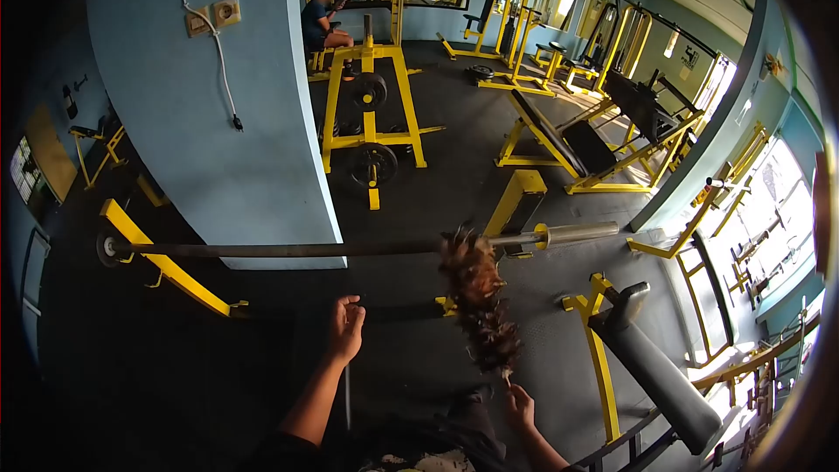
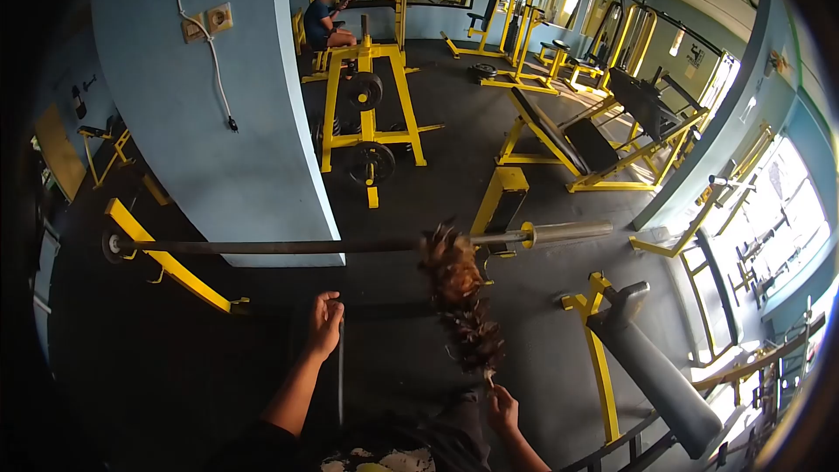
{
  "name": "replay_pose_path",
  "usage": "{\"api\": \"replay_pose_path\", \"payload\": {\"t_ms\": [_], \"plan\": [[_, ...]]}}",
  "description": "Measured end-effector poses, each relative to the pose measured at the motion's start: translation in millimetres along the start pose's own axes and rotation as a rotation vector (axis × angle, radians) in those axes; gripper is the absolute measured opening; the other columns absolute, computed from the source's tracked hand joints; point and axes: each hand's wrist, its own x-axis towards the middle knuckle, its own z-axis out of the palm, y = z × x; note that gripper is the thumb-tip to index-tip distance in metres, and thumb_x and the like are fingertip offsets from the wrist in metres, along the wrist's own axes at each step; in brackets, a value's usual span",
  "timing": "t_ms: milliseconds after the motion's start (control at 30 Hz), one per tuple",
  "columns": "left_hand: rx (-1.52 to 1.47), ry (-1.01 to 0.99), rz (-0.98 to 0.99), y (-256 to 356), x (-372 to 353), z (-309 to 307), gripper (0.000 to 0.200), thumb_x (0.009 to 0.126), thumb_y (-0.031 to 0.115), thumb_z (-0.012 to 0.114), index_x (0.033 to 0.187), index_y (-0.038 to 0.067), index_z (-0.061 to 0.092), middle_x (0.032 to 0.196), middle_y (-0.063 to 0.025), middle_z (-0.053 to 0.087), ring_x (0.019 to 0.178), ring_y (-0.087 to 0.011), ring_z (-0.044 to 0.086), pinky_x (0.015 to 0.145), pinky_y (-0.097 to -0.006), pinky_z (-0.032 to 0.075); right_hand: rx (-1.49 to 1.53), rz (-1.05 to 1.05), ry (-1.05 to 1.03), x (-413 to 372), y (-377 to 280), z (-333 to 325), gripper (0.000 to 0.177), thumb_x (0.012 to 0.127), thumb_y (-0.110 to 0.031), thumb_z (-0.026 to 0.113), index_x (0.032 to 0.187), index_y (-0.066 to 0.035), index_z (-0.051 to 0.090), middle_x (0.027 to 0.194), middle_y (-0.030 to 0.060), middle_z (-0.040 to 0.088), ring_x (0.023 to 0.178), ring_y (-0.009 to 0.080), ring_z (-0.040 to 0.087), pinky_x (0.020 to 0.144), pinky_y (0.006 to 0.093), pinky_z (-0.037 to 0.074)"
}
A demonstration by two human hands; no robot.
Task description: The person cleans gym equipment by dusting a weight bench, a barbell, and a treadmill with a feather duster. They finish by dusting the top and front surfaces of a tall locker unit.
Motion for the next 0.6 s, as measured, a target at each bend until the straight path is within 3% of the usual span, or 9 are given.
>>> {"api": "replay_pose_path", "payload": {"t_ms": [100, 167, 233, 300, 433, 500, 533, 567, 600], "plan": [[0.112, 0.047, 0.061, -4, 9, -2, 0.027, 0.099, 0.018, 0.059, 0.123, 0.008, 0.05, 0.087, 0.0017, 0.049, 0.072, -0.005, 0.044, 0.065, -0.0224, 0.042, -0.134, -0.068, -0.006, 2, 29, 4, 0.03, 0.099, -0.015, 0.054, 0.117, 0.009, 0.061, 0.104, 0.012, 0.071, 0.1, 0.0153, 0.064, 0.089, 0.0267, 0.048], [0.06, 0.018, 0.023, 7, 15, 3, 0.029, 0.098, 0.019, 0.061, 0.124, 0.009, 0.051, 0.09, 0.0011, 0.051, 0.075, -0.0061, 0.047, 0.067, -0.023, 0.044, 0.056, -0.087, 0.158, 9, 38, 25, 0.028, 0.099, -0.014, 0.054, 0.116, 0.006, 0.063, 0.103, 0.0104, 0.071, 0.099, 0.0147, 0.064, 0.087, 0.0269, 0.049], [0.087, 0.039, 0.03, -1, 25, 8, 0.03, 0.098, 0.019, 0.062, 0.124, 0.009, 0.051, 0.091, 0.0006, 0.053, 0.076, -0.0068, 0.049, 0.067, -0.0236, 0.044, 0.158, -0.069, 0.163, 18, 25, 48, 0.028, 0.099, -0.015, 0.055, 0.117, 0.005, 0.063, 0.107, 0.0117, 0.071, 0.102, 0.0148, 0.064, 0.086, 0.0281, 0.049], [0.12, 0.056, 0.039, -1, 32, 13, 0.031, 0.097, 0.019, 0.063, 0.124, 0.01, 0.051, 0.092, 0.0002, 0.054, 0.078, -0.0076, 0.051, 0.068, -0.0241, 0.045, 0.036, -0.129, -0.12, 25, 6, 71, 0.03, 0.101, -0.015, 0.053, 0.122, 0.005, 0.061, 0.101, 0.0079, 0.07, 0.092, 0.0111, 0.062, 0.08, 0.0266, 0.049], [0.254, 0.11, 0.054, -5, 49, 26, 0.037, 0.096, 0.019, 0.063, 0.128, 0.01, 0.048, 0.101, -0.0025, 0.056, 0.086, -0.0093, 0.054, 0.071, -0.0248, 0.045, -0.112, -0.227, -0.228, 44, -55, 105, 0.029, 0.101, -0.013, 0.052, 0.123, 0.003, 0.061, 0.091, 0.0005, 0.064, 0.08, 0.0066, 0.054, 0.072, 0.0243, 0.047], [0.258, 0.182, 0.039, -10, 54, 25, 0.04, 0.096, 0.019, 0.063, 0.13, 0.01, 0.046, 0.104, -0.004, 0.055, 0.089, -0.0095, 0.054, 0.075, -0.0259, 0.046, 0.299, -0.109, -0.118, 63, -49, 139, 0.031, 0.099, -0.013, 0.055, 0.125, 0.004, 0.06, 0.104, 0.0168, 0.07, 0.094, 0.0177, 0.067, 0.085, 0.0285, 0.05], [0.269, 0.188, 0.029, -12, 55, 22, 0.04, 0.096, 0.019, 0.063, 0.13, 0.01, 0.046, 0.104, -0.004, 0.055, 0.089, -0.0095, 0.054, 0.075, -0.0259, 0.046, 0.23, -0.284, -0.163, 68, -56, 145, 0.033, 0.102, -0.015, 0.052, 0.13, 0.001, 0.057, 0.077, -0.0031, 0.057, 0.066, 0.0058, 0.047, 0.063, 0.0232, 0.045], [0.259, 0.217, 0.034, -15, 55, 18, 0.04, 0.096, 0.019, 0.063, 0.131, 0.01, 0.046, 0.106, -0.0046, 0.055, 0.089, -0.0099, 0.054, 0.076, -0.0266, 0.045, 0.233, -0.28, -0.18, 76, -58, 148, 0.033, 0.102, -0.015, 0.052, 0.13, 0.001, 0.057, 0.077, -0.0031, 0.057, 0.066, 0.0058, 0.047, 0.063, 0.0232, 0.045], [0.251, 0.252, 0.047, -17, 58, 11, 0.041, 0.096, 0.019, 0.063, 0.132, 0.01, 0.045, 0.108, -0.0052, 0.054, 0.089, -0.0104, 0.054, 0.077, -0.0274, 0.045, 0.105, -0.487, -0.25, 88, -63, 153, 0.034, 0.102, -0.015, 0.053, 0.13, 0.002, 0.056, 0.076, 0.0004, 0.059, 0.066, 0.007, 0.049, 0.063, 0.0246, 0.046]]}}
